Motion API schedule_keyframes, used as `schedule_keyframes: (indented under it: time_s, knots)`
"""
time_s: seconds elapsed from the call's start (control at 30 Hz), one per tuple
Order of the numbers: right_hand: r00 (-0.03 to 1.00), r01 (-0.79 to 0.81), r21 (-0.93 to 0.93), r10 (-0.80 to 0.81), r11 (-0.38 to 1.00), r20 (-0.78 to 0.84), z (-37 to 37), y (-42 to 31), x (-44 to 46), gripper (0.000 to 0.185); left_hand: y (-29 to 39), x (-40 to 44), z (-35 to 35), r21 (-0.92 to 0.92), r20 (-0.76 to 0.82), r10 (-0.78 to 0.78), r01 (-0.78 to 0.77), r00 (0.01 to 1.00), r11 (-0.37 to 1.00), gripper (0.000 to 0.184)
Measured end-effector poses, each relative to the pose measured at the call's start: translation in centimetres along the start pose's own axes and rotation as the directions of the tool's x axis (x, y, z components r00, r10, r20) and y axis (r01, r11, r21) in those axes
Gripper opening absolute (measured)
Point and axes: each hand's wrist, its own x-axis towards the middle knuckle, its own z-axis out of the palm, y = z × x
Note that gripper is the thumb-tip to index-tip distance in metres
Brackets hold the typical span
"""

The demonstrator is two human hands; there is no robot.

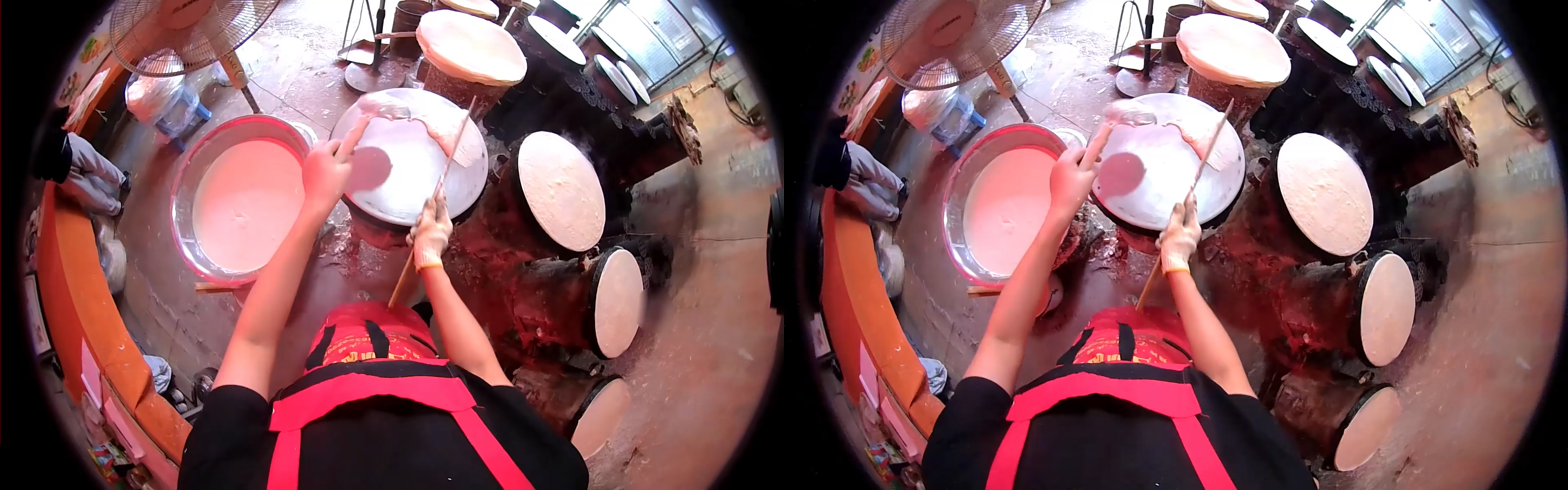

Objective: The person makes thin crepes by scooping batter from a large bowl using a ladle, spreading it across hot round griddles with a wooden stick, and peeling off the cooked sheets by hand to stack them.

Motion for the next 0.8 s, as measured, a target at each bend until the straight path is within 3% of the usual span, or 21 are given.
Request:
schedule_keyframes:
  time_s: [0.07, 0.1, 0.13, 0.2, 0.23, 0.27, 0.33, 0.43, 0.47, 0.53, 0.63, 0.8]
  knots:
    - [0.996, 0.04, -0.06, -0.035, 0.997, 0.086, 1.5, 0.7, 3.1, 0.039, -1.1, -2.0, -0.7, -0.046, -0.052, -0.082, 0.08, 0.995, 0.996, 0.016]
    - [0.989, 0.026, -0.056, -0.018, 0.998, 0.145, 2.0, 0.6, 4.0, 0.039, -1.1, -3.1, -1.3, -0.269, 0.03, -0.229, 0.228, 0.973, 0.936, 0.017]
    - [0.979, 0.012, -0.054, -0.001, 0.998, 0.202, 3.0, -1.1, 3.8, 0.038, -1.2, -4.5, -1.9, -0.463, 0.144, -0.346, 0.372, 0.927, 0.804, 0.018]
    - [0.904, -0.203, -0.012, 0.192, 0.979, 0.381, 1.1, -5.2, 1.7, 0.039, -2.5, -7.4, -3.3, -0.624, 0.389, -0.425, 0.573, 0.818, 0.531, 0.021]
    - [0.875, -0.245, -0.031, 0.234, 0.969, 0.423, -0.4, -5.2, 2.3, 0.038, -2.8, -9.1, -3.5, -0.68, 0.425, -0.469, 0.615, 0.774, 0.399, 0.023]
    - [0.893, -0.262, -0.092, 0.278, 0.961, 0.353, -1.9, -5.5, 2.0, 0.037, -3.1, -10.6, -3.6, -0.723, 0.467, -0.504, 0.642, 0.726, 0.255, 0.024]
    - [0.961, -0.141, -0.083, 0.156, 0.987, 0.23, -5.0, -4.4, 0.9, 0.036, -3.0, -12.7, -4.7, -0.712, 0.577, -0.532, 0.701, 0.62, 0.046, 0.013]
    - [0.989, -0.052, -0.074, 0.062, 0.996, 0.131, -6.9, -2.3, 0.2, 0.037, -2.7, -15.4, -5.7, -0.68, 0.661, -0.508, 0.727, 0.552, -0.095, 0.009]
    - [0.986, -0.033, -0.124, 0.053, 0.992, 0.158, -6.7, -1.8, 0.7, 0.038, -2.3, -15.9, -5.6, -0.679, 0.7, -0.483, 0.701, 0.527, -0.219, 0.012]
    - [0.964, -0.121, -0.122, 0.146, 0.985, 0.222, -4.8, -2.5, 1.5, 0.038, -2.4, -16.6, -5.7, -0.528, 0.842, -0.284, 0.595, 0.459, -0.605, 0.014]
    - [0.922, -0.166, -0.182, 0.218, 0.969, 0.318, -2.1, -3.9, 3.3, 0.04, -0.6, -17.1, -5.4, -0.353, 0.89, -0.171, 0.403, 0.423, -0.844, 0.017]
    - [0.744, -0.308, -0.329, 0.441, 0.893, 0.502, -3.9, -8.6, 4.6, 0.039, 0.2, -18.5, -3.4, -0.376, 0.9, -0.251, 0.342, 0.355, -0.861, 0.019]
